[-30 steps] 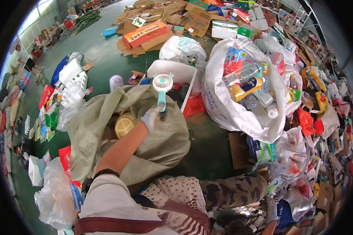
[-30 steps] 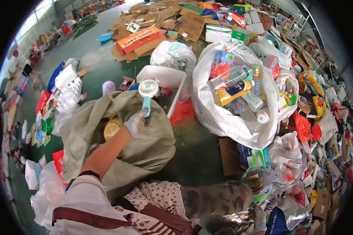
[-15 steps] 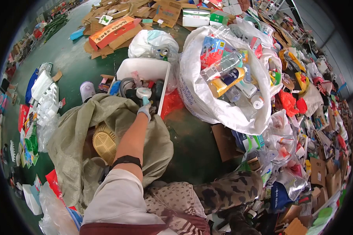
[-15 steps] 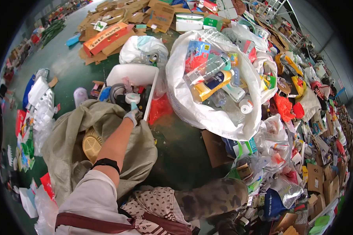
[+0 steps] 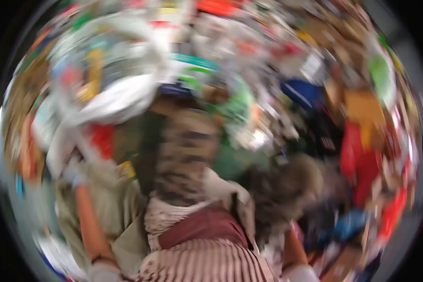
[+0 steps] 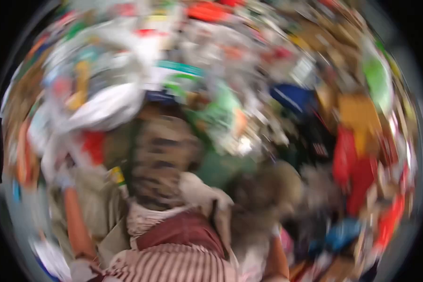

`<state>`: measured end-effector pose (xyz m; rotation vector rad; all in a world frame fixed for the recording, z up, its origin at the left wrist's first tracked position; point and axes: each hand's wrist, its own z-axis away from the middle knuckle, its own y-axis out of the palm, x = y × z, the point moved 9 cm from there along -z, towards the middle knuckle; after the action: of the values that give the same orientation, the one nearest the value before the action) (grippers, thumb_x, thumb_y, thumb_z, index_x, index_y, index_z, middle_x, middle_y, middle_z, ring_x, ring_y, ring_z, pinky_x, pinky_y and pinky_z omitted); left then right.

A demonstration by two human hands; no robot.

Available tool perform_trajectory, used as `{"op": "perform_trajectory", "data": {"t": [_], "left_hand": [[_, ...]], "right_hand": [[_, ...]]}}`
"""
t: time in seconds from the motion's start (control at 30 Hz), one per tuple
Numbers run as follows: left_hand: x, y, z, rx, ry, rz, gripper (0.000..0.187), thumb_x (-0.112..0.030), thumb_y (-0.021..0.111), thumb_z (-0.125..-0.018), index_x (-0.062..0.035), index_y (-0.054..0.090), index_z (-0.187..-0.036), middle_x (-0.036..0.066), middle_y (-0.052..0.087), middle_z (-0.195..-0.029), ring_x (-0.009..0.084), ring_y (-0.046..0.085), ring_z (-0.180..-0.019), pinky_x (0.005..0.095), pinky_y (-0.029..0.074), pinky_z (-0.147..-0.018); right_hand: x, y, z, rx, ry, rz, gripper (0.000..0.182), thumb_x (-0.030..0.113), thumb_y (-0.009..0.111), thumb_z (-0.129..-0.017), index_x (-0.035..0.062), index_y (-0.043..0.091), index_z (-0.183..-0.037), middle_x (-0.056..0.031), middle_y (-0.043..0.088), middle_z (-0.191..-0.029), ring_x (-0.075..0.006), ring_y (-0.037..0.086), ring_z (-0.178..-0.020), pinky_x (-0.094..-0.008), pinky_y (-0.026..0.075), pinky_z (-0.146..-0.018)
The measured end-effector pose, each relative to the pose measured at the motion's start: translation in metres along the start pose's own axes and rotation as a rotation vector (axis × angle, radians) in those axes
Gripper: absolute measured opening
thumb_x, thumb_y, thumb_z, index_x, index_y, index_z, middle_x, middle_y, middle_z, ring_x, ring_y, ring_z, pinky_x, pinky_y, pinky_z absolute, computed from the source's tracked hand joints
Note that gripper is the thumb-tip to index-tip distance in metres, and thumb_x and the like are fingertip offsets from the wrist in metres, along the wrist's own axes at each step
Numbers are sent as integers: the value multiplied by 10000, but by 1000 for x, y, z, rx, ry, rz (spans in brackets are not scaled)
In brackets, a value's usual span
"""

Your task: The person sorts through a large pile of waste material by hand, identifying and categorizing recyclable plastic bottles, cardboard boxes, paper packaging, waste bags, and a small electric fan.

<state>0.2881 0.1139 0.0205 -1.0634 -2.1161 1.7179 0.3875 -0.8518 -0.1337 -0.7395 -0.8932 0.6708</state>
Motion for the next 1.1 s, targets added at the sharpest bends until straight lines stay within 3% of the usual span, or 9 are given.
{"op": "perform_trajectory", "data": {"t": [0.03,0.1,0.23,0.37,0.47,0.6,0.83,0.93,1.1], "left_hand": [[-119,-1,-22,-6,128,400,293,-246,459,-865,-29,541,-1043,140,549,-1004,242,536,-880,352,435,-768],[-199,-57,-21,-69,154,797,358,-195,467,-867,-3,485,-1169,149,510,-1137,253,526,-984,344,430,-844],[-418,-83,-13,208,490,757,383,-170,439,-903,47,444,-1219,152,446,-1259,249,517,-1063,328,417,-919],[-605,-65,45,380,923,759,414,-219,418,-921,40,415,-1245,138,442,-1271,247,482,-1125,350,394,-954],[-706,-50,130,702,965,987,383,-181,428,-911,30,436,-1231,127,425,-1290,239,469,-1146,335,389,-955],[-757,-14,204,961,1013,887,360,-167,434,-910,13,447,-1222,114,474,-1242,152,529,-952,266,413,-861],[-751,17,246,1168,810,630,348,-243,477,-888,-4,516,-1138,72,582,-1015,88,535,-771,229,434,-696],[-743,31,245,1247,716,609,333,-229,452,-895,5,505,-1126,85,568,-1028,85,544,-737,221,435,-677],[-756,21,251,1329,642,728,335,-219,445,-896,26,490,-1120,124,555,-1054,96,556,-749,229,449,-687]], "right_hand": [[-78,-3,65,-91,265,-5,516,306,616,-752,14,501,-1161,-199,505,-1169,-305,497,-1073,-361,390,-937],[-138,19,117,-222,562,-15,567,264,670,-696,25,492,-1179,-186,491,-1191,-327,485,-1087,-381,405,-915],[-167,45,194,-120,776,3,618,307,637,-699,73,446,-1238,-163,465,-1239,-324,447,-1138,-380,369,-961],[-157,50,215,-355,881,60,533,235,634,-723,78,470,-1205,-136,501,-1194,-304,485,-1081,-363,381,-944],[-122,65,156,-294,488,-331,482,191,620,-740,73,478,-1184,-139,555,-1081,-296,536,-979,-351,411,-890],[-65,12,64,-559,262,-197,522,200,624,-742,73,443,-1215,-171,551,-1090,-320,541,-985,-358,421,-880],[-89,21,-36,-600,861,-203,620,228,639,-690,97,396,-1245,-204,484,-1195,-371,458,-1105,-435,358,-938],[-26,-9,-85,-494,206,27,491,158,643,-654,57,494,-1110,-207,499,-1116,-375,489,-1016,-419,399,-896],[-74,-29,-91,-395,435,-21,705,307,687,-658,68,405,-1259,-223,364,-1309,-354,393,-1182,-391,350,-972]]}}
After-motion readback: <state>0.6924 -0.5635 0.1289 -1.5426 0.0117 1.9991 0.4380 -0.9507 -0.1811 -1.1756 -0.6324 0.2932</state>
